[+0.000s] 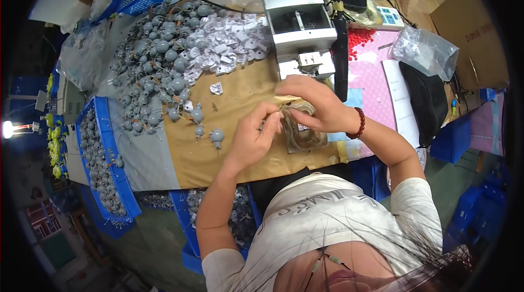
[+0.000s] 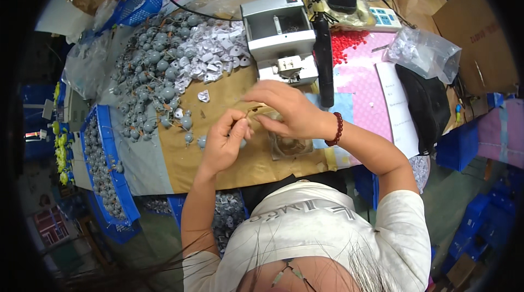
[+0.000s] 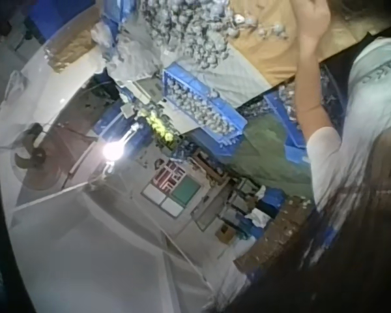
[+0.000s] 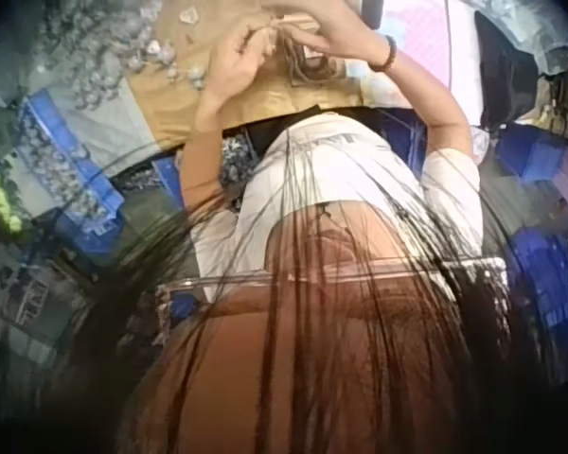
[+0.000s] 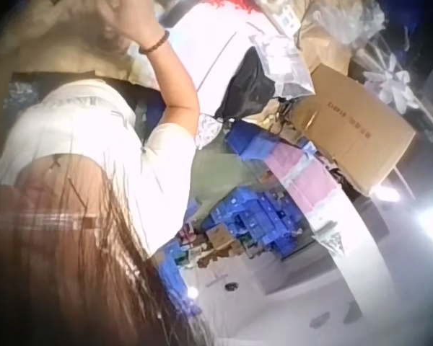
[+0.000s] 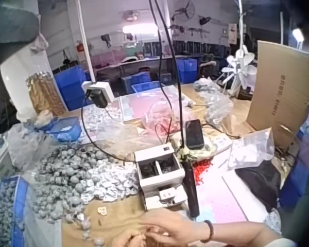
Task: Assembling small toy components using hands and an electric screwdriver at a factory workbench.
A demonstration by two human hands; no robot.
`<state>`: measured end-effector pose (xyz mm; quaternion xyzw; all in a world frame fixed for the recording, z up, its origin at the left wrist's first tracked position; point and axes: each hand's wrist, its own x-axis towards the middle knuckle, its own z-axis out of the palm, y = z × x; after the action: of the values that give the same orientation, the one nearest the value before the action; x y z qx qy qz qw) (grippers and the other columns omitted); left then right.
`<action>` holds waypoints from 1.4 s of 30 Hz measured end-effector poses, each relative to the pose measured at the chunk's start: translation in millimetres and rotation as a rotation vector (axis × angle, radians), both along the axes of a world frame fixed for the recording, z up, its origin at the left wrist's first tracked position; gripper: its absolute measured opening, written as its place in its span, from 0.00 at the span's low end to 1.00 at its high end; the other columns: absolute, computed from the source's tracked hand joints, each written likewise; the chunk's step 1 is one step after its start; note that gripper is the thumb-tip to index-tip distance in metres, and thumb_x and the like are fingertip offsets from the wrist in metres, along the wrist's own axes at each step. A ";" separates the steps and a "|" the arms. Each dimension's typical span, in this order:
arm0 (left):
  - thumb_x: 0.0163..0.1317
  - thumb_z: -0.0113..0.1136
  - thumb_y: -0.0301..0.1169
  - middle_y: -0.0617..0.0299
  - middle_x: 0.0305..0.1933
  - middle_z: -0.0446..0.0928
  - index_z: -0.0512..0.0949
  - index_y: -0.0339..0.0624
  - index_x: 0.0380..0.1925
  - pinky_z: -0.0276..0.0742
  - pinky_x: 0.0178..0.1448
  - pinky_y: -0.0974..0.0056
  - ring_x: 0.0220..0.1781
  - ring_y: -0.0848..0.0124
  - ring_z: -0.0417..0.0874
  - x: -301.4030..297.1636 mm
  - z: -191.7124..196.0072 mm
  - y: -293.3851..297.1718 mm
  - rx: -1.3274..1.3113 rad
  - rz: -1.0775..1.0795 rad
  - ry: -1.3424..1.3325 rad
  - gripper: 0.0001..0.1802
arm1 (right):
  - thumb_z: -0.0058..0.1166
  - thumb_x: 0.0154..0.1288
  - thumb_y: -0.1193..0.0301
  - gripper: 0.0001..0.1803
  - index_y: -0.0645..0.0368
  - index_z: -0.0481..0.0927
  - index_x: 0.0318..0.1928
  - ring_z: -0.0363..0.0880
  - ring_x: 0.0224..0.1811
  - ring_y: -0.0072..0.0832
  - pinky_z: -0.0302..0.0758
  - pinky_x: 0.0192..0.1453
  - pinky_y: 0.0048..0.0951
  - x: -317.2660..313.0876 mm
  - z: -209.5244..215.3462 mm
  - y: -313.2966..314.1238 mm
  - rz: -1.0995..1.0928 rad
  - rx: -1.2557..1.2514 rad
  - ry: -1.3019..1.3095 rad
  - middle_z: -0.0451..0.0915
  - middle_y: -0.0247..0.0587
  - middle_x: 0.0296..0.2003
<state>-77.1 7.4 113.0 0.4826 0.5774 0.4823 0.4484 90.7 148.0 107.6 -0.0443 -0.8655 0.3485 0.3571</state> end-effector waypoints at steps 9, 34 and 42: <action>0.69 0.63 0.29 0.65 0.39 0.78 0.74 0.41 0.49 0.77 0.41 0.70 0.36 0.80 0.78 31.9 -60.4 -30.6 -0.316 0.108 -0.474 0.12 | 0.61 0.67 0.79 0.10 0.61 0.86 0.47 0.83 0.37 0.25 0.80 0.41 0.28 57.5 -36.1 -8.8 0.023 -0.680 -0.527 0.86 0.38 0.41; 0.55 0.66 0.30 0.52 0.64 0.72 0.77 0.45 0.58 0.68 0.65 0.45 0.66 0.54 0.70 75.7 -107.9 -35.5 0.140 0.015 1.020 0.27 | 0.58 0.53 0.75 0.23 0.65 0.82 0.53 0.76 0.53 0.41 0.77 0.52 0.38 70.6 -83.4 -54.4 -0.103 0.289 -0.536 0.77 0.47 0.49; 0.55 0.65 0.32 0.50 0.63 0.73 0.78 0.46 0.58 0.67 0.65 0.46 0.66 0.55 0.72 78.5 -117.8 -32.2 0.148 -0.015 1.090 0.27 | 0.60 0.60 0.80 0.19 0.59 0.80 0.53 0.75 0.60 0.46 0.73 0.65 0.44 118.9 -58.5 -5.2 -0.180 -0.266 -0.515 0.79 0.48 0.54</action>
<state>1.4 -24.9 -4.8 0.6969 0.6871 0.1987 0.0525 209.7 142.8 49.1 -0.2542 -0.8669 0.4029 0.1467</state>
